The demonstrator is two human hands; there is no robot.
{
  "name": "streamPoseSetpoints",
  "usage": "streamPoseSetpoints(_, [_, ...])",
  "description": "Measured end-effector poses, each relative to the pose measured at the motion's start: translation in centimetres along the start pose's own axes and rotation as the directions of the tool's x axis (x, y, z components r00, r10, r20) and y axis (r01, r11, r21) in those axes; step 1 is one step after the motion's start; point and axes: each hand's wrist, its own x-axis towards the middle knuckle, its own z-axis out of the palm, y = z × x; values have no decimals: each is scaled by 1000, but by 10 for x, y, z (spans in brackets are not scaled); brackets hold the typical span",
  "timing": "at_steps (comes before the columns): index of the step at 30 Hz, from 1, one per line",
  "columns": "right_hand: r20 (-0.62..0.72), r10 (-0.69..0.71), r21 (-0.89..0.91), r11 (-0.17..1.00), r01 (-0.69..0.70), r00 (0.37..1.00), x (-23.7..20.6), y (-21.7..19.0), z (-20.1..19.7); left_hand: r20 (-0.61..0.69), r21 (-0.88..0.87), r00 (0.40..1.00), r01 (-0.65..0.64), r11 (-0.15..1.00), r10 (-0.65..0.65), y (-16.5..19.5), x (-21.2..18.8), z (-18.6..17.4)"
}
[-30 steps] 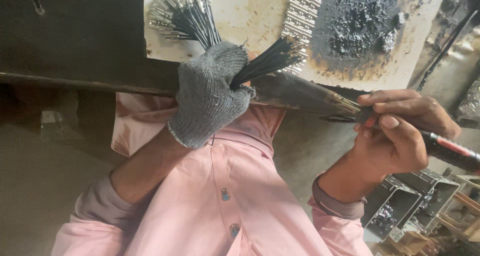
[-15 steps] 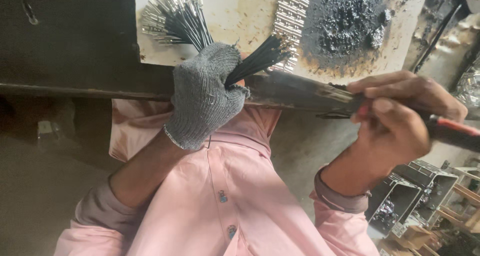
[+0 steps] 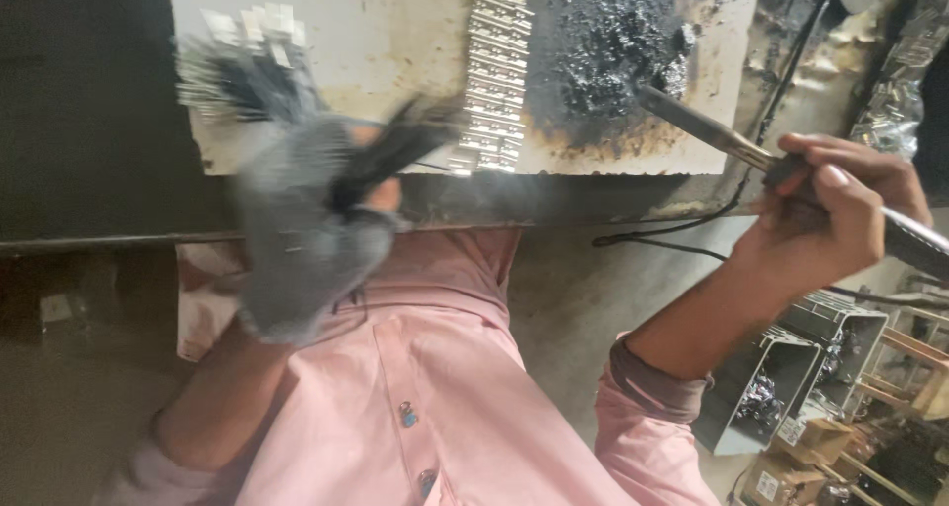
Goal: The person holds a bundle of thin black rods in the left hand and uses a soldering iron in the right hand to apply molten solder to the rod tips. The person repeatedly dips the rod tips into the solder pool and places them on a metal grid on the work surface.
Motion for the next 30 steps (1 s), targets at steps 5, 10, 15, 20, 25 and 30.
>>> streamPoseSetpoints(5, [59,-20,-45,999,23,998,11,-1,21,-170,270,985,47,962,0,-44,21,-45])
streamPoseSetpoints(10, [87,-37,-21,999,39,995,16,-3,30,-73,268,997,39,963,-19,-54,29,-48])
streamPoseSetpoints(15, [100,-3,-28,1000,5,995,20,-1,35,-4,-48,987,158,986,-158,-17,13,-30])
streamPoseSetpoints(20, [158,-130,-96,985,146,979,26,9,23,-25,-127,993,108,986,-113,14,21,-20])
streamPoseSetpoints(25, [54,-157,-30,987,159,986,35,13,-2,20,-4,992,127,992,-127,15,20,-11])
streamPoseSetpoints(30, [-63,23,-27,999,-25,998,42,1,-16,41,-13,999,20,1000,-19,6,22,-12])
